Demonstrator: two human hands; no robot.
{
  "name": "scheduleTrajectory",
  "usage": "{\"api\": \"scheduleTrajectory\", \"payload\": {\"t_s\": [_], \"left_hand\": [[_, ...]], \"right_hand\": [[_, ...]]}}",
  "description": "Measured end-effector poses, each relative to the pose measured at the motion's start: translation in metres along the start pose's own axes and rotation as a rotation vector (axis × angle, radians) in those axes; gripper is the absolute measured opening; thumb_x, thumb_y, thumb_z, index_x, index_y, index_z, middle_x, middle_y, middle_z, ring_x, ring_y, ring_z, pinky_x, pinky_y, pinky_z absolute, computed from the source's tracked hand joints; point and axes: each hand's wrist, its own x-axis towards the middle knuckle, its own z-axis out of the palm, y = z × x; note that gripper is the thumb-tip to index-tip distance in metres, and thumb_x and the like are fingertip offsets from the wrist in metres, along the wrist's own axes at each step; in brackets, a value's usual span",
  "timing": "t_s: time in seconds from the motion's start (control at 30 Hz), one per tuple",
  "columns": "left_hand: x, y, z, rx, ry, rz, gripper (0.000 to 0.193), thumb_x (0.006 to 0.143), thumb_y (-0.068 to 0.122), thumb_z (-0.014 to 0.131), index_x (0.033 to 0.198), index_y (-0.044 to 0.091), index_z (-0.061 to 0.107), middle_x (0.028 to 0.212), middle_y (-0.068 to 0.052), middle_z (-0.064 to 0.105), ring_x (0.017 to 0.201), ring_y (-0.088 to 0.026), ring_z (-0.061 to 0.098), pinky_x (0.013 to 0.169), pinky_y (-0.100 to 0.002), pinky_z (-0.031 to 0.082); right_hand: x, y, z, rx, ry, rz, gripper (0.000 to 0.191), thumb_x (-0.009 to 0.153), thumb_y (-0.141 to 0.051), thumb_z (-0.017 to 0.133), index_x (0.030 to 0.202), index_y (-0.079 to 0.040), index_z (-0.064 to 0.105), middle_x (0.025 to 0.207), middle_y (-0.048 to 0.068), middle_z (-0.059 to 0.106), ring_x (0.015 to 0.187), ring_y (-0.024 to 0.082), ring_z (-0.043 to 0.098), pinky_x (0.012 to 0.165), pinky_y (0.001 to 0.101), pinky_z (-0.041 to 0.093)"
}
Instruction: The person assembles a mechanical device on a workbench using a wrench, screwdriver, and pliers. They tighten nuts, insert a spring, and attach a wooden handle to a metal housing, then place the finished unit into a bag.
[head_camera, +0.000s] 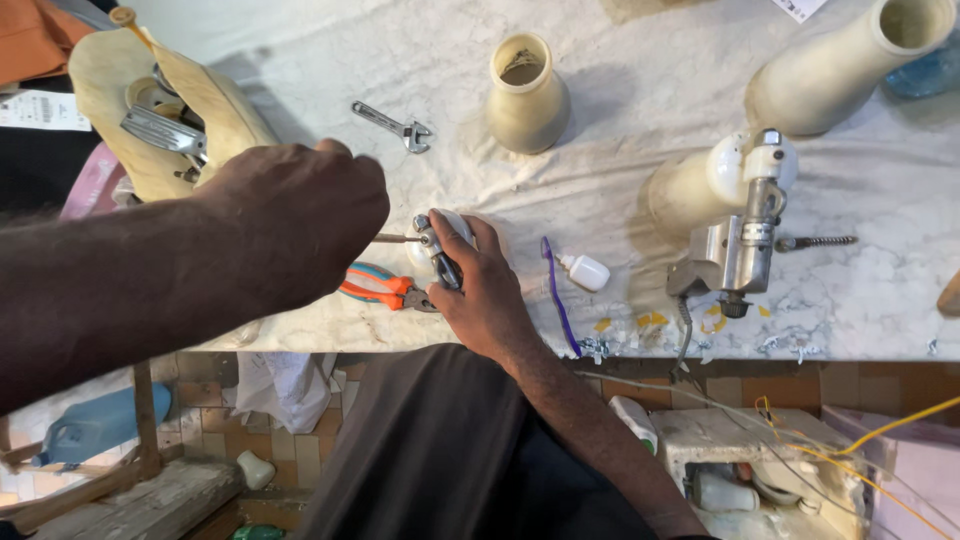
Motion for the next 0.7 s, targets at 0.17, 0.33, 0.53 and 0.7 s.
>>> {"api": "scheduleTrajectory", "payload": {"t_s": [0.17,0.33,0.53,0.7], "left_hand": [[-0.021,0.015,0.011,0.622,-0.042,0.256,0.019,0.096,0.009,0.064,0.095,-0.010,0.060,0.071,-0.008,0.057,0.050,-0.006,0.051,0.041,-0.027,0.049],[-0.030,0.005,0.012,1.117,0.304,0.623,0.032,0.086,0.005,0.066,0.058,0.008,0.050,0.060,0.003,0.037,0.049,-0.009,0.037,0.044,-0.026,0.027],[-0.024,0.016,-0.002,0.590,-0.125,0.273,0.022,0.094,0.012,0.064,0.076,0.001,0.058,0.065,-0.004,0.054,0.054,-0.011,0.056,0.045,-0.029,0.047],[-0.009,0.023,-0.030,-0.305,-0.218,-0.331,0.034,0.098,0.035,0.063,0.089,0.004,0.075,0.085,-0.019,0.075,0.077,-0.031,0.073,0.074,-0.049,0.059]], "right_hand": [[-0.003,0.001,-0.002,0.032,-0.021,0.074,0.080,0.081,-0.010,0.072,0.155,-0.021,0.045,0.149,0.016,0.043,0.134,0.033,0.055,0.108,0.0416,0.051],[-0.001,0.000,-0.002,-0.008,-0.031,0.053,0.082,0.079,-0.011,0.074,0.155,-0.019,0.043,0.147,0.018,0.042,0.135,0.034,0.053,0.109,0.0432,0.049],[-0.003,0.006,0.002,-0.007,0.015,0.021,0.080,0.081,-0.009,0.072,0.156,-0.019,0.045,0.149,0.019,0.044,0.137,0.035,0.052,0.110,0.0434,0.050],[-0.004,0.007,0.006,-0.013,0.034,0.014,0.080,0.082,-0.008,0.072,0.156,-0.019,0.044,0.149,0.020,0.043,0.136,0.036,0.052,0.109,0.0437,0.050]]}}
